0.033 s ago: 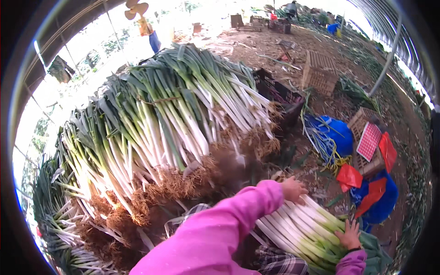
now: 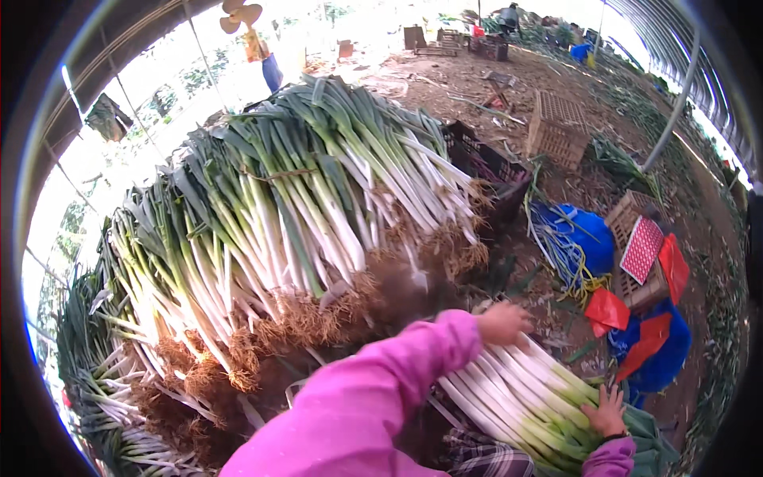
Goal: The person picks up leeks one at a time from a pile, shakes them, and places them onto a metal frame to align them.
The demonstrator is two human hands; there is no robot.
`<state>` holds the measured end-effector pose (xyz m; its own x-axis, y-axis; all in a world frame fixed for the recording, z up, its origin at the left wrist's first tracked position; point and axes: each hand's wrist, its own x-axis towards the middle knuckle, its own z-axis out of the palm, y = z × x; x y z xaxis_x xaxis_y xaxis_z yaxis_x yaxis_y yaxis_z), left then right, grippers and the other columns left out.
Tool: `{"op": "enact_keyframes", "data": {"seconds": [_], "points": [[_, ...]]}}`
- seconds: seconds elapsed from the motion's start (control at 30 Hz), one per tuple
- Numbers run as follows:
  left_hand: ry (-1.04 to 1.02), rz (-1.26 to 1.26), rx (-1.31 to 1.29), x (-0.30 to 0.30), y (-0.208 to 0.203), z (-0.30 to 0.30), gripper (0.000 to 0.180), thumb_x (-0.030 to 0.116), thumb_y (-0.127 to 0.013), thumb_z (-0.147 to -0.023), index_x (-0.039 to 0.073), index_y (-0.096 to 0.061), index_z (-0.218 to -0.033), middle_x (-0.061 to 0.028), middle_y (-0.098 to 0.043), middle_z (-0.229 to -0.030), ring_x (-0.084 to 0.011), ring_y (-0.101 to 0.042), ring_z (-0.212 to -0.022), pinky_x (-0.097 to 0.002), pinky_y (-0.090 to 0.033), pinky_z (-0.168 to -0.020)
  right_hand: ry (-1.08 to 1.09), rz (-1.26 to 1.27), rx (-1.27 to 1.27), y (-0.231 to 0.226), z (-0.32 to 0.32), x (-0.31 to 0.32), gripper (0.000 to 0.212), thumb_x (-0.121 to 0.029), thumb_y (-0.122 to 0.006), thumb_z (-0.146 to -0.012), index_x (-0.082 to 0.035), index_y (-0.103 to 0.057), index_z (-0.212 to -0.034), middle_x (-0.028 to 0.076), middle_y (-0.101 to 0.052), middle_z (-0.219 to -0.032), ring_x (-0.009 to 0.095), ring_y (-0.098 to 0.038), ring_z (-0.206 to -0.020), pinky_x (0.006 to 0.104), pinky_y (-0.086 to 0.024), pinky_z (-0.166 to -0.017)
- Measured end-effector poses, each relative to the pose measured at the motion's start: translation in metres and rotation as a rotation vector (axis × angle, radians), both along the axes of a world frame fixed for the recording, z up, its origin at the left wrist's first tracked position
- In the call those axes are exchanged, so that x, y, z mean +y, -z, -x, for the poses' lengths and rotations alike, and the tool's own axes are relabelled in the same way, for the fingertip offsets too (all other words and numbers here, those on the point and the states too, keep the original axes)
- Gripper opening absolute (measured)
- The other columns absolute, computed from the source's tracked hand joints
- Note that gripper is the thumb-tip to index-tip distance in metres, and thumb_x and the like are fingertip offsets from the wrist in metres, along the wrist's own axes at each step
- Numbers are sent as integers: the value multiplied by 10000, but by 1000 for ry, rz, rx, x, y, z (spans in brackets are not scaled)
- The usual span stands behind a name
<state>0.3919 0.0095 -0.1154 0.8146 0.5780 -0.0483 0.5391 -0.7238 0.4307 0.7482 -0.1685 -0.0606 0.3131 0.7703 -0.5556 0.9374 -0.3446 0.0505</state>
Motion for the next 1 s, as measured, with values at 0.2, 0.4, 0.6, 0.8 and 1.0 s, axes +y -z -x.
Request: {"op": "enact_keyframes", "data": {"seconds": [0.2, 0.4, 0.6, 0.8, 1.0], "points": [[-804, -223, 465, 32, -86, 223, 292, 131, -601, -829, 24, -661, -1094, -161, -563, -1233, -335, -462, -1247, -467, -334, -1081, 16, 14, -19, 1, -19, -6, 957, -551, -669, -776, -116, -240, -1513, 250, -64, -1575, 443, -12, -1455, 645, -117, -1121], [-691, -425, 724, 27, -30, 354, 198, 150, -536, -870, 148, -682, -1004, -185, -490, -1301, -476, -393, -1291, -592, -354, -1007, 7, 25, -20, 8, -13, 5, 965, -554, -679, -772, -127, -236, -1515, 252, -66, -1574, 443, -20, -1455, 659, -139, -1105], [-844, -398, 383, -40, -175, 296, 275, 6, -561, -849, 113, -614, -1097, -178, -544, -1301, -385, -599, -1091, -382, -594, -790, 56, -57, -101, 13, -2, -6, 1010, -569, -685, -751, -140, -200, -1527, 247, -58, -1579, 439, -11, -1459, 681, -142, -1095], [-244, -505, -481, -62, -413, 392, 330, 90, -746, -776, 18, -607, -1068, -81, -658, -893, -216, -667, -932, -327, -556, -731, 198, -204, -145, 0, 21, -6, 1093, -532, -761, -684, 13, -251, -1481, 199, -74, -1588, 358, -68, -1471, 646, -199, -1102], [-683, -518, -906, -179, -606, 351, 267, 237, -656, -873, 51, -581, -1049, -127, -663, -1084, -210, -613, -997, -384, -520, -911, -13, -690, -4, -82, 109, -9, 623, -434, -776, -691, -25, -613, -1132, 177, -663, -1090, 331, -598, -1082, 558, -351, -993]]}}
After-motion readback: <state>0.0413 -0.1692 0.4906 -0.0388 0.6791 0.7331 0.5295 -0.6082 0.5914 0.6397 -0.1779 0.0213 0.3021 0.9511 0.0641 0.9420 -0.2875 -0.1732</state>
